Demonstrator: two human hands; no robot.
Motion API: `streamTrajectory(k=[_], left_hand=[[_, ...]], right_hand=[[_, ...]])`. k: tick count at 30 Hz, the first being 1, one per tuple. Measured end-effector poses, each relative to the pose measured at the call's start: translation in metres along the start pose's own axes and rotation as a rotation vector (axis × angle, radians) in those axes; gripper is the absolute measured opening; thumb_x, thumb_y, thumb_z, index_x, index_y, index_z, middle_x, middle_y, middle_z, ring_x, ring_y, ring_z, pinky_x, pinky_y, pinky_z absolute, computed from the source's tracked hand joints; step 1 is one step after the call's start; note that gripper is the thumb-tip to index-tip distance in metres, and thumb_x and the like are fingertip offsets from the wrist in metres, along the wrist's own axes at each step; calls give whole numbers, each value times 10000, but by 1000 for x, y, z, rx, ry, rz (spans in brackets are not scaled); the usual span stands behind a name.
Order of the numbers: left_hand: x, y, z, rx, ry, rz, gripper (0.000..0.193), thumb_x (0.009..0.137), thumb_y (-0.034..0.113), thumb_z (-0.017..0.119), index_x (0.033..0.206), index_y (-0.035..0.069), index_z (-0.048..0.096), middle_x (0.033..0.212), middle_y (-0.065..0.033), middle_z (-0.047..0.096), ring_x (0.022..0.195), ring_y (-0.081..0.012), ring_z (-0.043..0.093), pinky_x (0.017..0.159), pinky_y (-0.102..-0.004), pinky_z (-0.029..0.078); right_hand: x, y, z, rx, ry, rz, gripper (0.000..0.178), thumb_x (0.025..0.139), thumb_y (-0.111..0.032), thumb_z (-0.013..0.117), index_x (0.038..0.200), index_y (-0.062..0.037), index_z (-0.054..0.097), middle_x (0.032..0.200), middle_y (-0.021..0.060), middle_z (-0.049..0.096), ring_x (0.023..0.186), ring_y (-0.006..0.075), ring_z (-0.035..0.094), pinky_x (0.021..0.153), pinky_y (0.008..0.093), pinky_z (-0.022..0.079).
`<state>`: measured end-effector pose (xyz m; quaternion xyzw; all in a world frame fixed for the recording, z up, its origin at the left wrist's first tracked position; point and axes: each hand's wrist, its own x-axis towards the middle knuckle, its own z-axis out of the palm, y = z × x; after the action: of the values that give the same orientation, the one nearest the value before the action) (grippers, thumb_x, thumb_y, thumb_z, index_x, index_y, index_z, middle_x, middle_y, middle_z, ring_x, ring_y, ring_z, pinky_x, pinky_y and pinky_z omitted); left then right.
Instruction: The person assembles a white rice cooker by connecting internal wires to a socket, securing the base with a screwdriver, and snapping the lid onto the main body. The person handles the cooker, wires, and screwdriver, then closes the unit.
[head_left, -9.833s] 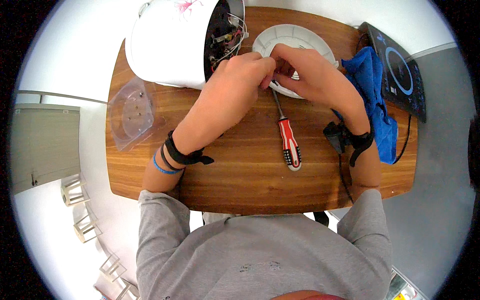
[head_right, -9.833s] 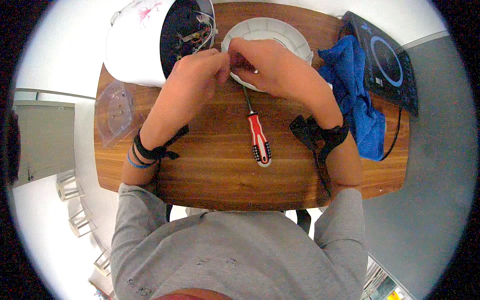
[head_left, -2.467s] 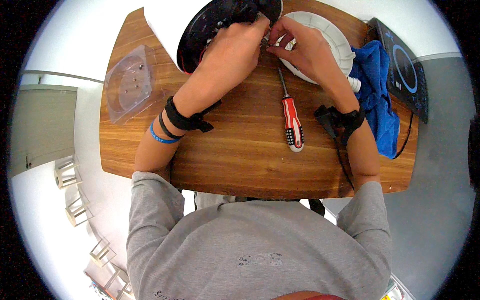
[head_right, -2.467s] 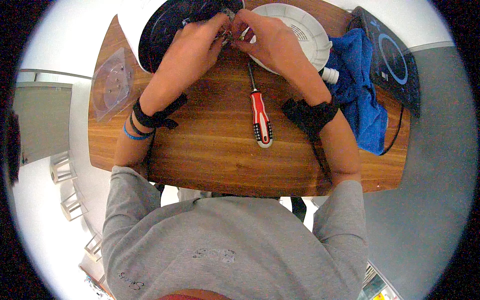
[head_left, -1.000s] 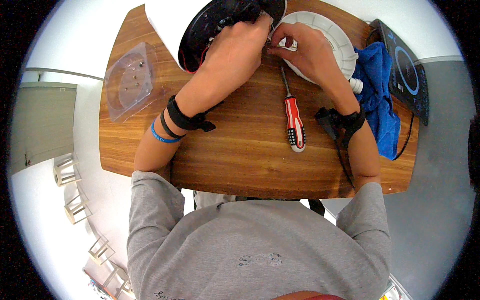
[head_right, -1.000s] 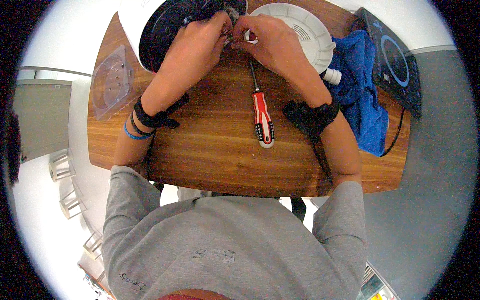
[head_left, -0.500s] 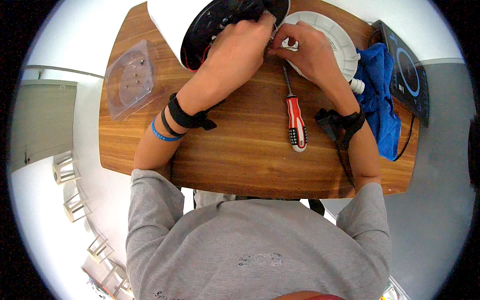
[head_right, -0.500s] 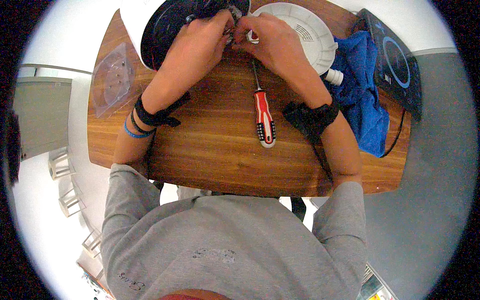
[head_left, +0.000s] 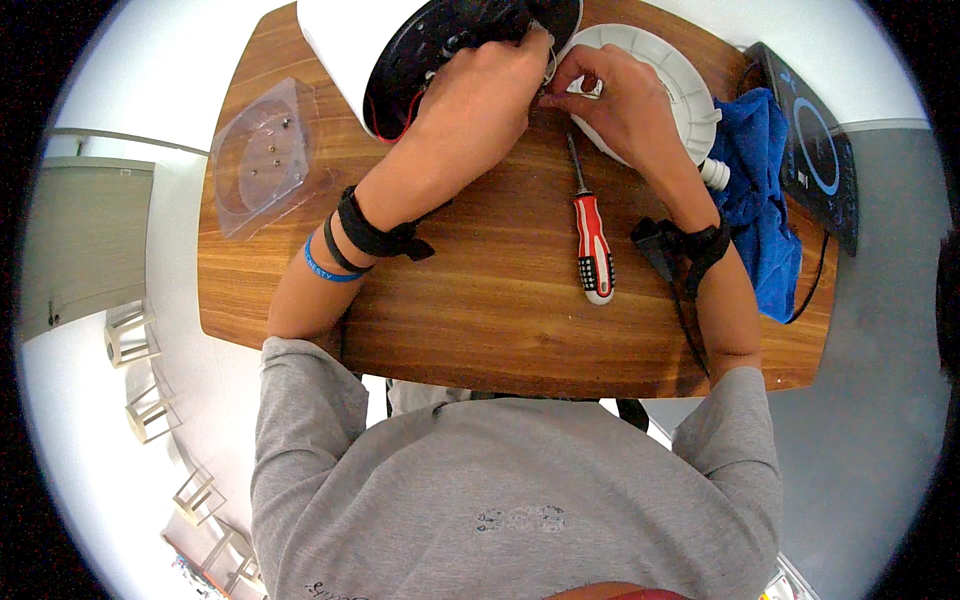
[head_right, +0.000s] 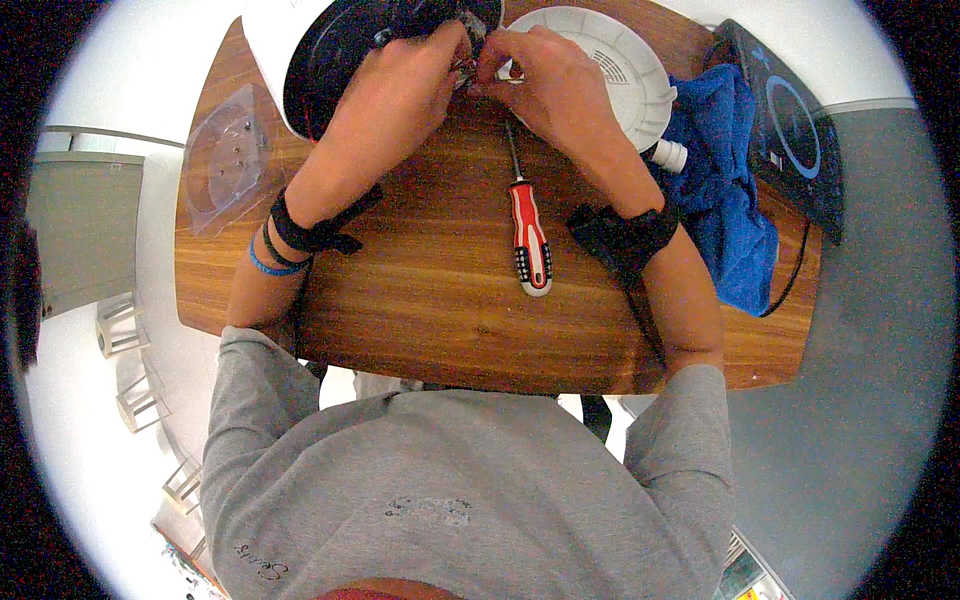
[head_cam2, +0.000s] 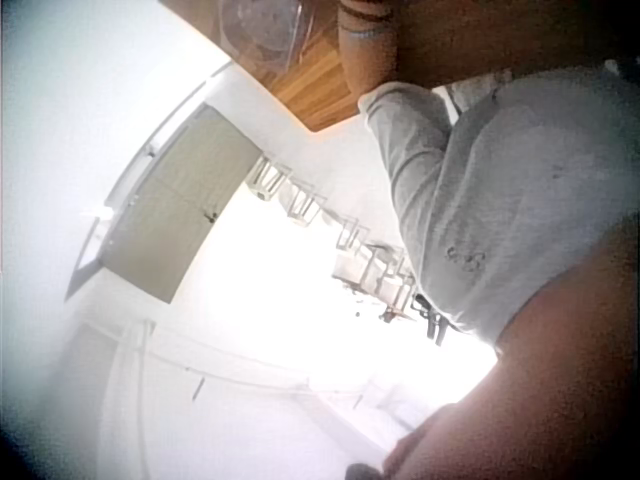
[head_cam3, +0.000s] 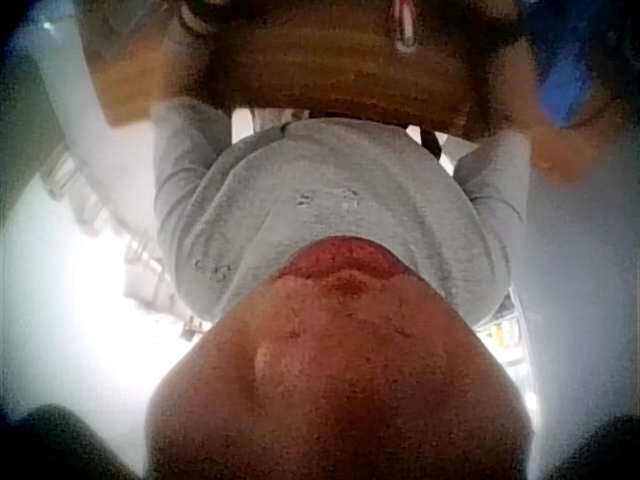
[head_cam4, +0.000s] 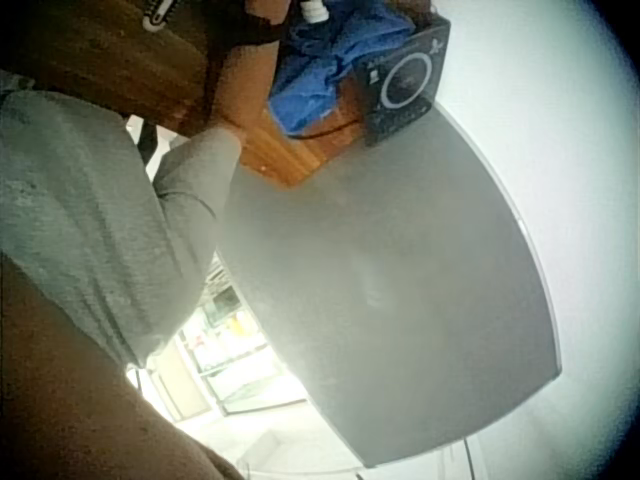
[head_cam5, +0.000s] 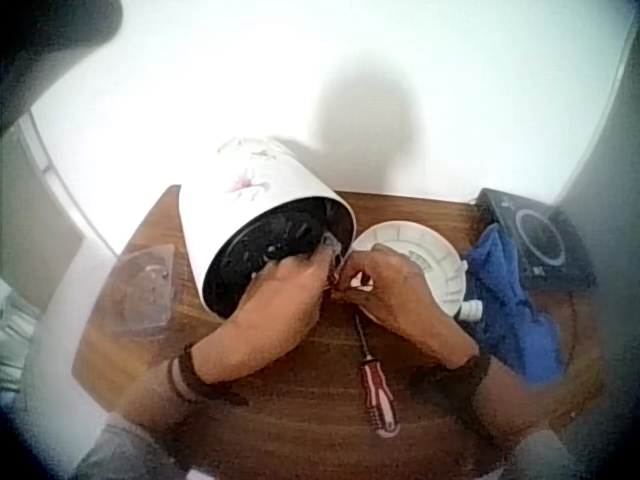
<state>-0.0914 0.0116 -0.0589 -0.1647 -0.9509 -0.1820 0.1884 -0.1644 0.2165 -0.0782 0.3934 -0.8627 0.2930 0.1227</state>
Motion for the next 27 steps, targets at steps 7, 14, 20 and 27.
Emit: streamTrajectory(k=[7, 14, 20, 27], left_hand=[[0, 2, -2, 12, -25, -30, 172, 984, 49, 689, 1139, 43, 615, 926, -242, 755, 888, -497, 737, 768, -612, 594], [-2, 3, -3, 24, -14, -6, 114, 992, 42, 669, 1101, 27, 635, 947, -249, 753, 905, -501, 732, 774, -604, 592], [-3, 1, -3, 0, 6, 33, 106, 976, 29, 665, 1081, 19, 667, 968, -257, 745, 942, -495, 727, 801, -590, 590], [-5, -4, 3, 34, -2, 59, 123, 975, 64, 692, 1090, 21, 699, 1024, -217, 742, 967, -464, 726, 837, -562, 599]], right_hand=[[3, -4, -1, 105, -11, 32, 237, 847, -241, 899, 987, -101, 767, 910, 116, 782, 854, 361, 759, 754, 468, 594], [2, -1, 1, 143, 4, 4, 151, 851, -140, 867, 963, -77, 788, 917, 141, 772, 853, 369, 756, 775, 456, 604], [2, 3, 4, 190, -9, -35, 118, 865, -108, 837, 976, -76, 813, 957, 159, 781, 887, 360, 775, 807, 437, 621], [1, 3, 4, 204, -28, -35, 142, 868, -109, 827, 998, -55, 812, 969, 159, 783, 903, 358, 781, 828, 436, 628]])
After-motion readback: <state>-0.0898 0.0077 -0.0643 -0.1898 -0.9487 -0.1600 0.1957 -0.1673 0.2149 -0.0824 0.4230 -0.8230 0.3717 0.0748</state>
